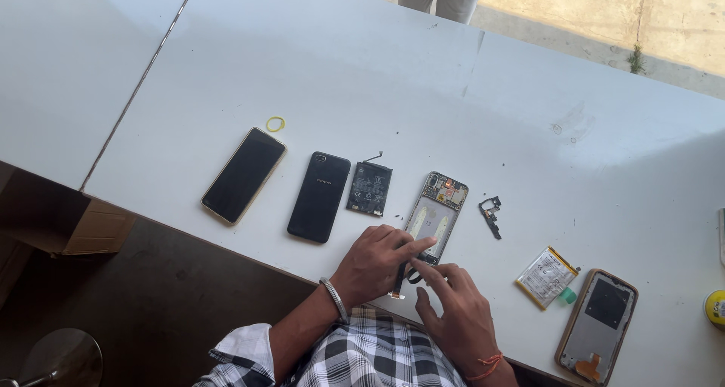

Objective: The person uses a screwdriver to remove screws and pry open a smartphone. They detach the battery and remove the motherboard, placing components on the table.

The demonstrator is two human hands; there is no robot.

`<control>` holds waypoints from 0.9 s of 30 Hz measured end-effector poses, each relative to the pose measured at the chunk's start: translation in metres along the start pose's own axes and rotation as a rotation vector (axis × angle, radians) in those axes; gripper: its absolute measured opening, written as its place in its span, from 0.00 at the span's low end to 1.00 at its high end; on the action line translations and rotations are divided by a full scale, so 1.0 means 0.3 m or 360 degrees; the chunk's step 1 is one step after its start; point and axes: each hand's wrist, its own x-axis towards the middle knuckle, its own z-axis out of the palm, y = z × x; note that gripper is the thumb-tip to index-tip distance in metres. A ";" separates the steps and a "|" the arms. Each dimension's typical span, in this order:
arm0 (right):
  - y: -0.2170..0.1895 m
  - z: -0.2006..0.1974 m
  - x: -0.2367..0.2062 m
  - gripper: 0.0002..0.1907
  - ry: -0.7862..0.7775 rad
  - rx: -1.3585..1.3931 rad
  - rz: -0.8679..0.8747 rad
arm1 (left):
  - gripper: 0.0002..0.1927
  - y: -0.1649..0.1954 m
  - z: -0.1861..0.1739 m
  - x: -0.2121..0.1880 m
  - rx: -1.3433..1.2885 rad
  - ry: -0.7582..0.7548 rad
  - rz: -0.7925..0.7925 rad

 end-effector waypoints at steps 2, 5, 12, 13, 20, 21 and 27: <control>0.033 -0.012 -0.024 0.31 0.0098 0.0397 0.0373 | 0.20 0.003 -0.003 0.007 0.0021 -0.0070 0.0003; 0.106 -0.050 -0.025 0.31 0.0441 0.1043 0.0781 | 0.14 0.003 0.004 0.003 0.0066 -0.0014 0.0062; 0.144 -0.161 0.048 0.20 0.0901 0.1752 0.1009 | 0.11 0.007 0.032 -0.015 0.0020 -0.0003 0.0031; 0.135 -0.164 0.058 0.20 0.0903 0.1688 0.1015 | 0.11 0.008 0.029 -0.017 -0.0013 -0.0030 0.0022; 0.160 -0.139 0.083 0.15 0.0909 0.1320 0.0889 | 0.18 0.039 -0.001 -0.006 -0.0082 -0.0058 0.0112; 0.174 -0.130 0.086 0.16 0.0954 0.1455 0.0886 | 0.21 0.040 -0.006 -0.004 -0.0080 -0.0066 0.0156; 0.197 -0.102 0.077 0.15 0.0677 0.0917 0.1020 | 0.28 0.025 -0.021 0.015 -0.0061 0.0084 0.0065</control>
